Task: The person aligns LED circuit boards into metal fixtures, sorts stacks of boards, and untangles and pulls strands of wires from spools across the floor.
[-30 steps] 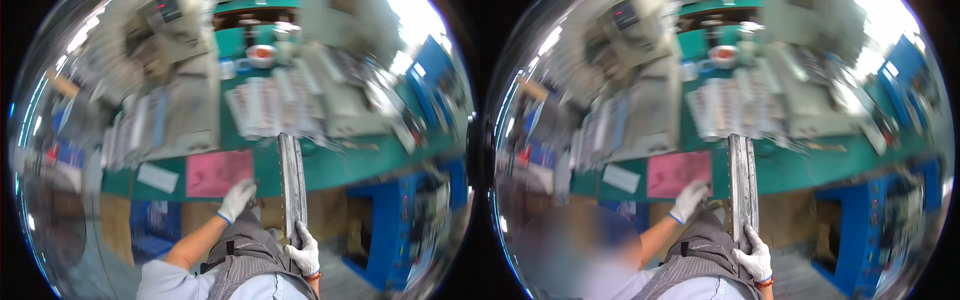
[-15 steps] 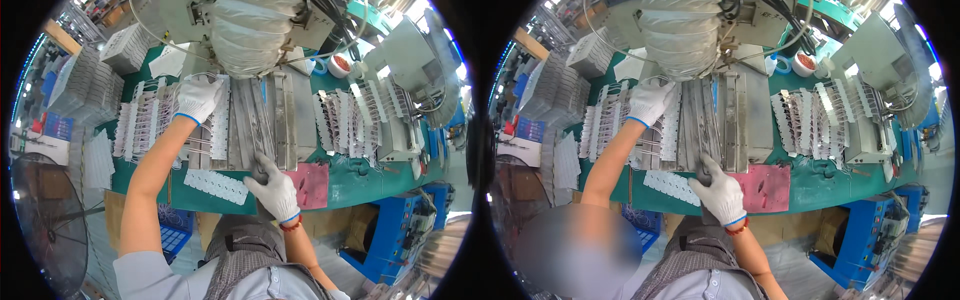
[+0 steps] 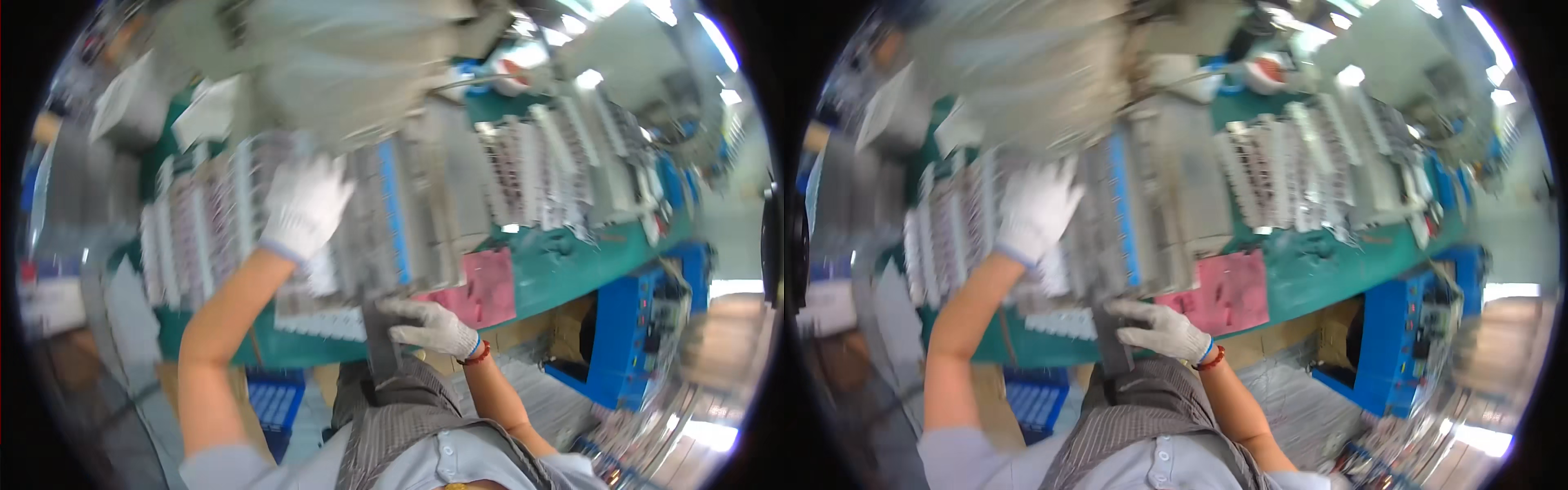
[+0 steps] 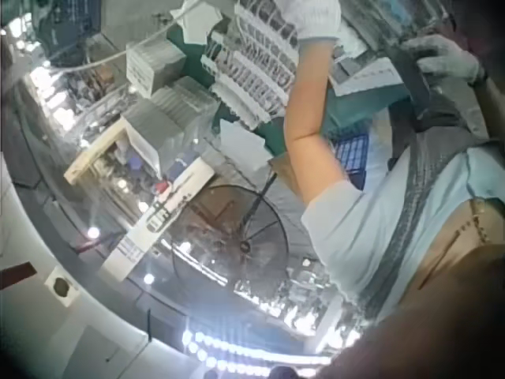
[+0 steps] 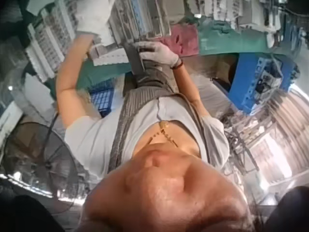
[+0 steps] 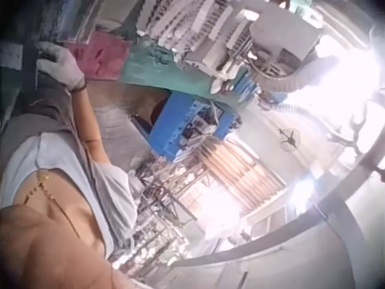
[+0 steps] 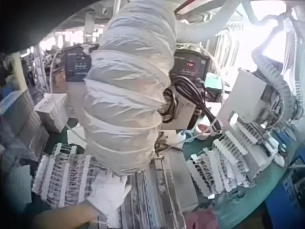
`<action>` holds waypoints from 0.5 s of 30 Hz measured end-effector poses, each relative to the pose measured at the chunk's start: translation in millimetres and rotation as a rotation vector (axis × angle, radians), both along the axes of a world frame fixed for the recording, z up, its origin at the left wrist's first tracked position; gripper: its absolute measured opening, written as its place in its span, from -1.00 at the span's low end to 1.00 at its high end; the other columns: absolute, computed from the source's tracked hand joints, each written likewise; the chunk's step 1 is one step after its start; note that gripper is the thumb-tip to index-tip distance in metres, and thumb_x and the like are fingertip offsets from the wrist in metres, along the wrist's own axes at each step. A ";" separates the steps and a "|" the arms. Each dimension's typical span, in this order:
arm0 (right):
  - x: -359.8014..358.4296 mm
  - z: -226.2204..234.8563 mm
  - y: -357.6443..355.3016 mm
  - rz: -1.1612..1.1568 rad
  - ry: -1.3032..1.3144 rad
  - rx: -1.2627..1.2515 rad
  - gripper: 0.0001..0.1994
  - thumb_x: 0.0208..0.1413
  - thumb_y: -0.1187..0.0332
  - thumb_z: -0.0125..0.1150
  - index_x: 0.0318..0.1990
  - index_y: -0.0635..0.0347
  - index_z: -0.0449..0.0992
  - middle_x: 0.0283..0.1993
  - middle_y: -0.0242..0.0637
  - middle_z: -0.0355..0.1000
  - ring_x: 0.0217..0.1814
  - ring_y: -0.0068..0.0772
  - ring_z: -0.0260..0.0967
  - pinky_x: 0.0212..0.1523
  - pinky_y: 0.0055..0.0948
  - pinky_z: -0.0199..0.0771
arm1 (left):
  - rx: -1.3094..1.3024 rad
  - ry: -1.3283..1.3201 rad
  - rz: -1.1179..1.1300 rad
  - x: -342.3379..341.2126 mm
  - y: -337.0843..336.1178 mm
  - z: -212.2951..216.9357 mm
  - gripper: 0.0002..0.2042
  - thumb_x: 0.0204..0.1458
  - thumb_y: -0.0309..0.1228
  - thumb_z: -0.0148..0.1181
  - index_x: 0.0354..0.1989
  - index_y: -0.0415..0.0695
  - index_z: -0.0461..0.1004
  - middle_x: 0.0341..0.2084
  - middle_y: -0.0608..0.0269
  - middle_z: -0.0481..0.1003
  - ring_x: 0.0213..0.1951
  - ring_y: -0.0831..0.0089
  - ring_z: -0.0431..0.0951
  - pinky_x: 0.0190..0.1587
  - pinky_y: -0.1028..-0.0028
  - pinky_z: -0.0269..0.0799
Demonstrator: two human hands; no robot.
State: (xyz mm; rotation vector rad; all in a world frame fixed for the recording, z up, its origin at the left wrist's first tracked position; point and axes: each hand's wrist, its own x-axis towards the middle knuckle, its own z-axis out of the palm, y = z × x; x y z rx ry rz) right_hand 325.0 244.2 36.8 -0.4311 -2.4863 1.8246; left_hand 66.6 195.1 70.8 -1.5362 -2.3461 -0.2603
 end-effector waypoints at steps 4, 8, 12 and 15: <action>34.7 -34.8 104.2 -0.584 -0.115 0.035 -0.70 0.11 0.24 0.05 -0.14 0.29 0.50 -0.28 -0.28 0.52 -0.25 -0.31 0.45 -0.19 -0.31 0.42 | -0.167 -0.012 0.167 13.3 22.4 2.0 -0.55 0.08 -0.16 -0.07 0.11 -0.12 0.28 -0.23 0.05 0.44 -0.18 0.18 0.43 -0.12 0.18 0.32; 50.9 -44.4 163.6 -0.368 -0.100 0.304 -0.67 0.09 0.15 -0.03 -0.22 0.22 0.51 -0.30 -0.05 0.47 -0.21 -0.06 0.42 -0.15 -0.28 0.40 | -0.029 0.187 0.160 14.0 36.7 -8.8 -0.56 0.08 -0.16 -0.06 0.10 -0.12 0.33 -0.18 0.02 0.40 -0.10 0.15 0.39 -0.02 0.18 0.27; 139.1 -4.9 194.1 -0.221 -0.304 0.238 -0.65 0.12 0.10 -0.02 -0.16 0.17 0.49 -0.24 -0.11 0.48 -0.18 -0.15 0.44 -0.13 -0.32 0.40 | -0.333 0.048 0.374 124.1 92.9 90.4 -0.58 0.08 -0.19 -0.03 0.09 -0.11 0.33 -0.02 -0.03 0.35 0.04 0.08 0.32 0.11 0.16 0.18; 244.3 -20.6 246.5 -0.356 -0.227 0.291 -0.64 0.13 0.09 -0.03 -0.13 0.15 0.49 -0.22 -0.13 0.48 -0.16 -0.16 0.43 -0.11 -0.32 0.39 | 0.100 -0.195 -0.358 237.2 182.5 134.1 -0.53 0.03 -0.19 0.06 0.10 -0.16 0.31 0.05 -0.06 0.30 0.10 0.04 0.27 0.14 0.20 0.16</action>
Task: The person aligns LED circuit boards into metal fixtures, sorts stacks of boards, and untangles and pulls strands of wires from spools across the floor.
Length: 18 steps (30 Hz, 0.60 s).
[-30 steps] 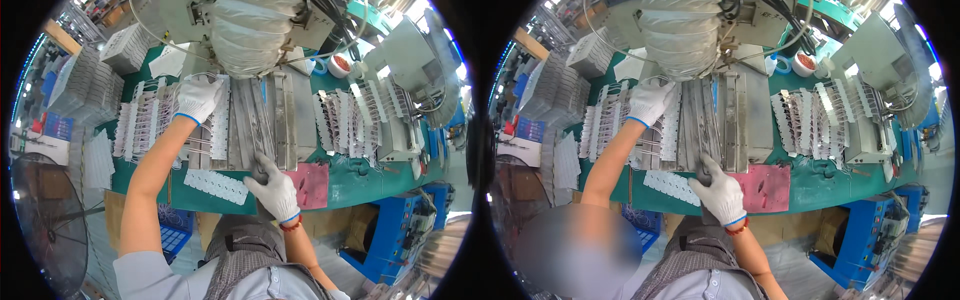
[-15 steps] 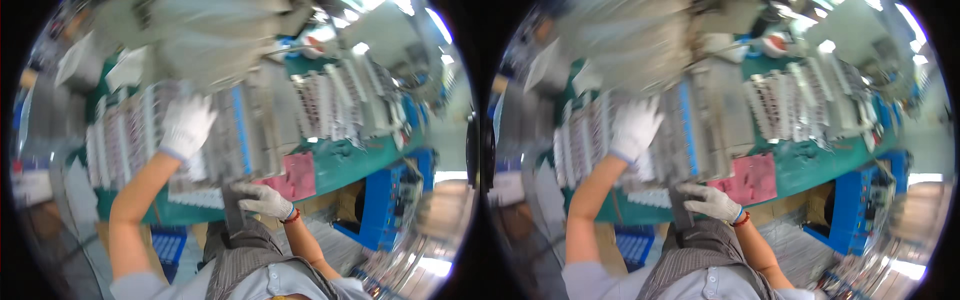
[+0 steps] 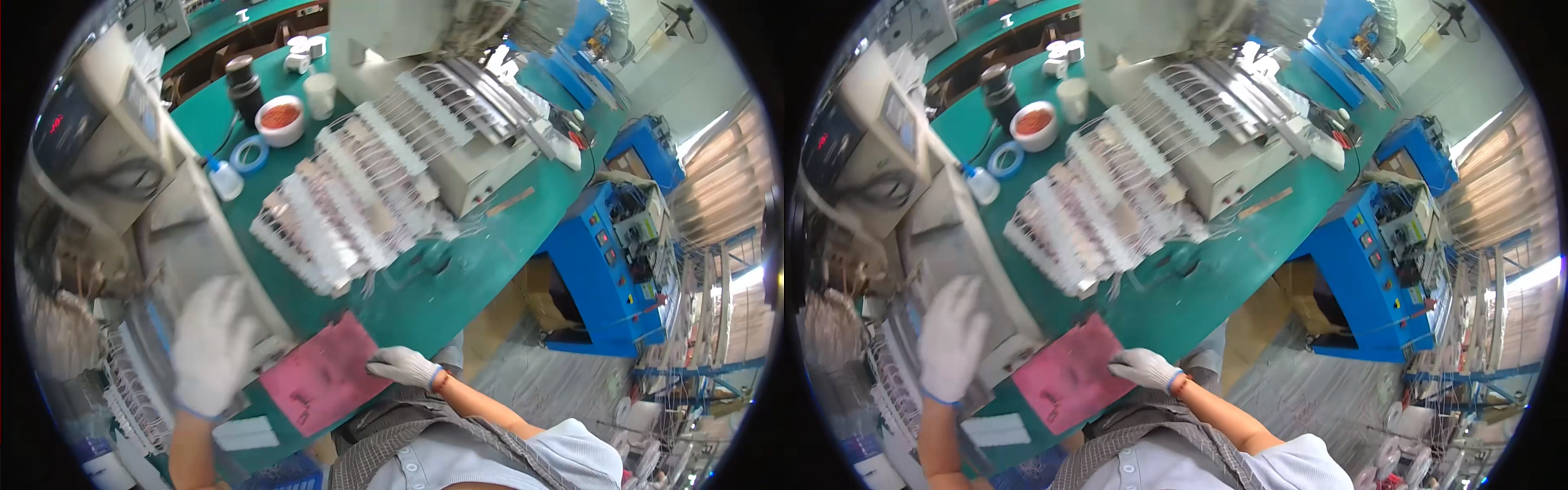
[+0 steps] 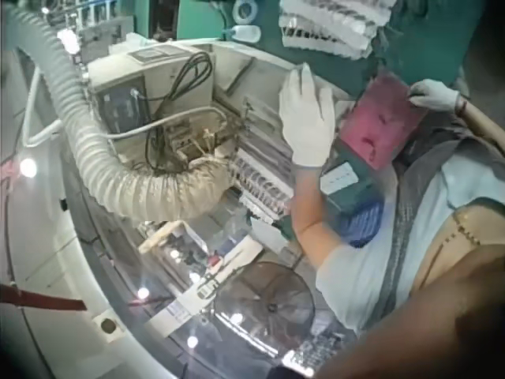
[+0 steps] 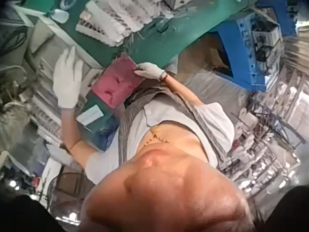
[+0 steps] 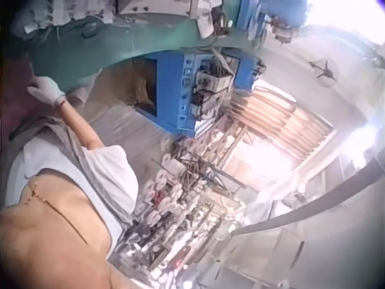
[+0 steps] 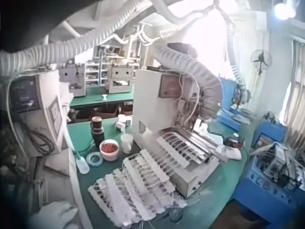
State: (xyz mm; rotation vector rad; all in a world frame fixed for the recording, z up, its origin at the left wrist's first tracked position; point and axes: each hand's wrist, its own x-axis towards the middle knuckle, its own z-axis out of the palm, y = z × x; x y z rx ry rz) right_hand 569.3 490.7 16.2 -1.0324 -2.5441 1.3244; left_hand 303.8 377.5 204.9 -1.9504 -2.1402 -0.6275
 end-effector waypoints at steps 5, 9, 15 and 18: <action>185.3 42.8 135.7 -0.070 0.063 0.051 -0.74 0.10 0.20 0.00 -0.19 0.12 0.51 -0.15 -0.16 0.47 -0.10 -0.14 0.41 -0.11 -0.33 0.40 | 0.127 0.096 0.038 182.8 226.3 -20.2 -0.35 -0.09 -0.16 0.15 0.20 -0.15 0.18 0.11 -0.08 0.24 0.23 0.06 0.14 0.28 0.03 -0.09; 317.9 129.4 281.9 -0.469 -0.096 0.896 -0.87 0.01 0.42 0.07 -0.30 0.24 0.44 -0.21 -0.16 0.43 -0.20 -0.18 0.40 -0.21 -0.25 0.49 | 0.138 0.290 -0.100 233.5 351.2 3.2 -0.39 -0.03 -0.23 0.08 0.24 -0.09 0.14 0.15 -0.03 0.20 0.26 0.04 0.07 0.30 -0.04 -0.21; 340.3 258.1 382.8 -0.385 0.526 -0.797 -0.47 0.11 0.28 0.13 0.19 0.24 0.12 -0.32 -0.30 0.38 -0.49 -0.50 0.31 -0.51 -0.52 0.44 | 0.006 0.273 -0.168 246.3 381.5 48.7 -0.58 -0.05 -0.49 -0.08 0.06 -0.03 0.35 0.01 0.03 0.33 0.08 0.16 0.32 0.17 0.17 0.17; 361.7 271.2 335.1 -0.366 0.845 -1.025 -0.40 0.02 0.31 0.23 0.19 0.26 0.12 -0.35 -0.26 0.36 -0.66 -0.57 0.20 -0.72 -0.59 0.24 | -0.072 0.247 -0.086 269.9 327.1 98.5 -0.65 -0.05 -0.47 -0.06 -0.03 0.01 0.41 -0.09 0.17 0.40 -0.06 0.25 0.42 -0.03 0.26 0.35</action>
